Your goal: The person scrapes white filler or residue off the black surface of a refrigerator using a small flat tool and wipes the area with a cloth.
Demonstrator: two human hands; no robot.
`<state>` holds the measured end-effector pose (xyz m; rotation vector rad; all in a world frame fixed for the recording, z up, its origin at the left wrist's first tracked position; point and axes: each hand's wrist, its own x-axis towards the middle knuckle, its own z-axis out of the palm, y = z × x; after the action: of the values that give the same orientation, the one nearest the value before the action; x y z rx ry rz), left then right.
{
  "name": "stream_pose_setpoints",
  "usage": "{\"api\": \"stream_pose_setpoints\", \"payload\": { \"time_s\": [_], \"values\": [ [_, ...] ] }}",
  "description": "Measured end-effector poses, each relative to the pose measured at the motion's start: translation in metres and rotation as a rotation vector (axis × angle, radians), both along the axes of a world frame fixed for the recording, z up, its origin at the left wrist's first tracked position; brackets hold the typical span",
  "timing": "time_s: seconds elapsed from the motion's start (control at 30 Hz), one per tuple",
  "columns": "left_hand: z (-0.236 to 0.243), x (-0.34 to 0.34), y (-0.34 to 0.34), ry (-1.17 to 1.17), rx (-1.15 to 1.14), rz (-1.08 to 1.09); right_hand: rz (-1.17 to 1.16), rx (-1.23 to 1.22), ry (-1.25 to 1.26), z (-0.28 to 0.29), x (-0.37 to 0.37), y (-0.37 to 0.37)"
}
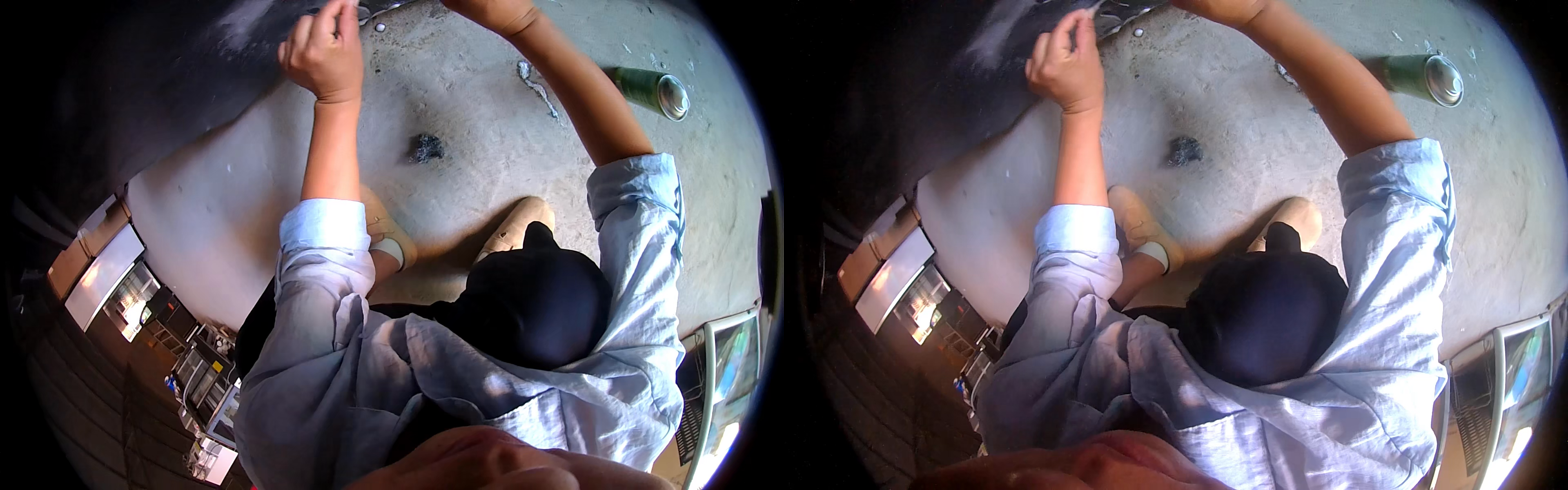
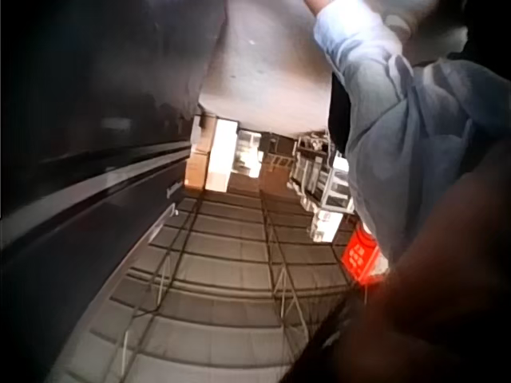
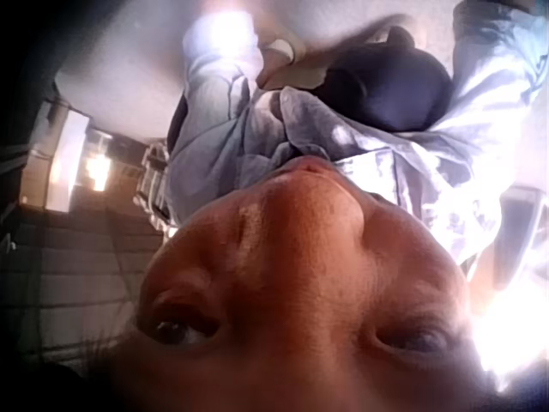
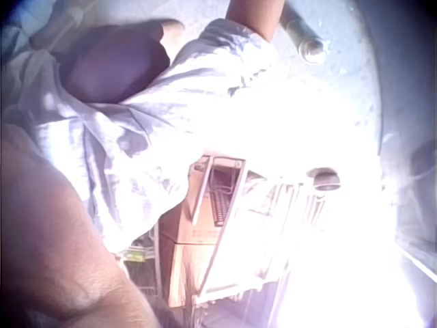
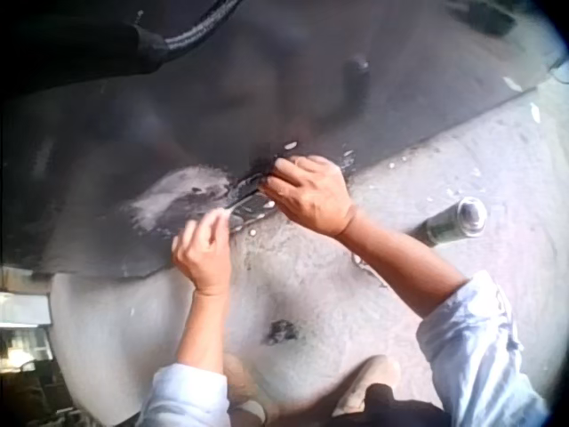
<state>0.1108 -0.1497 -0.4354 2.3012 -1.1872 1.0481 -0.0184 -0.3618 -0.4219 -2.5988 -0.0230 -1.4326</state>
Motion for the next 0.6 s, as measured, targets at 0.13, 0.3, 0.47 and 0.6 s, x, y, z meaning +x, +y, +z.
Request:
{"api": "stream_pose_setpoints", "payload": {
  "time_s": [0.13, 0.3, 0.47, 0.6],
  "values": [
    [0.043, -0.006, -0.007, 0.002, -0.006, -0.021, 0.024, -0.057, -0.066, 0.008, 0.012, 0.001],
    [0.021, 0.006, -0.002, -0.009, 0.077, -0.093, 0.073, -0.077, 0.014, -0.02, 0.019, 0.001],
    [0.022, 0.005, 0.002, -0.056, 0.065, -0.099, 0.067, -0.055, 0.014, -0.018, 0.019, 0.005],
    [0.043, 0.002, -0.01, -0.065, 0.035, -0.133, 0.039, -0.034, -0.072, 0.001, 0.012, 0.0]
  ]
}}
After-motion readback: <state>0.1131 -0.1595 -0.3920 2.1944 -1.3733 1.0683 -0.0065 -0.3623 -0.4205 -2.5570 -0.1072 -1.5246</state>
